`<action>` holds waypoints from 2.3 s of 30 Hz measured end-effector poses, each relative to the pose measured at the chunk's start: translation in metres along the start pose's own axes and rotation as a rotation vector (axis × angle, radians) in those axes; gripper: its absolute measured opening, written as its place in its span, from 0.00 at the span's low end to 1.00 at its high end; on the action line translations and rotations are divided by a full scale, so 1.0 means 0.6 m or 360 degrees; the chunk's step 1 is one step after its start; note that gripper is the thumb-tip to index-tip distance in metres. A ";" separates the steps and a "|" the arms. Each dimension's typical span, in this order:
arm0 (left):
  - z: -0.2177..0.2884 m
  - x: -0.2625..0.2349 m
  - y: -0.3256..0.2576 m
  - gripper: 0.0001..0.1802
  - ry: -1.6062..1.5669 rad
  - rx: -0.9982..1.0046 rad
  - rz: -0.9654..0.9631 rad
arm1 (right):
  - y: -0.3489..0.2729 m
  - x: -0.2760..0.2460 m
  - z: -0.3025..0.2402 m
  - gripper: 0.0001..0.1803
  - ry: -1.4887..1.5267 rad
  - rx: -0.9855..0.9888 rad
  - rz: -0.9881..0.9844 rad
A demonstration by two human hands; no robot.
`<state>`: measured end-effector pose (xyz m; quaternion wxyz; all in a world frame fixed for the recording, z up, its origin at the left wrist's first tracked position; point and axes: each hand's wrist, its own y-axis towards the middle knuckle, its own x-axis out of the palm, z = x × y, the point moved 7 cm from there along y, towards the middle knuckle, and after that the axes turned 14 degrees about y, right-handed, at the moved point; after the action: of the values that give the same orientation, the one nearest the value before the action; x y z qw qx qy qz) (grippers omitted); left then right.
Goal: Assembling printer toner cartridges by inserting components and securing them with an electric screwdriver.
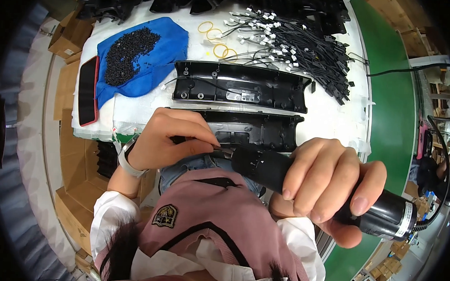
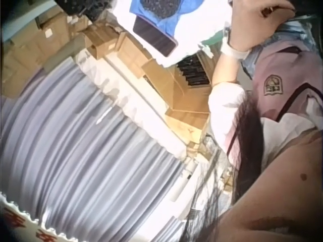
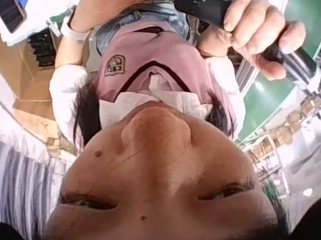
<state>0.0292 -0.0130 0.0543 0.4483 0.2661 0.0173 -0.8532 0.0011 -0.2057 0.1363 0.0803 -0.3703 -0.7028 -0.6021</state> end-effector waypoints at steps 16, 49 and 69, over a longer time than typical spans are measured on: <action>-0.010 0.035 -0.020 0.13 -0.0119 -0.0118 0.0122 | -0.022 -0.008 -0.001 0.20 0.0057 0.0082 0.0079; -0.021 0.088 -0.047 0.07 0.1158 0.0421 0.0466 | -0.046 0.022 0.105 0.16 -0.0485 0.0848 -0.0402; 0.028 0.020 0.079 0.12 0.1530 0.0366 0.0274 | -0.008 0.009 -0.109 0.19 -0.0155 0.0243 -0.0250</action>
<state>0.0528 -0.0547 0.0730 0.4262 0.6772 0.1056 -0.5904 -0.0276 -0.2627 0.1524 0.0267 -0.3358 -0.7764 -0.5326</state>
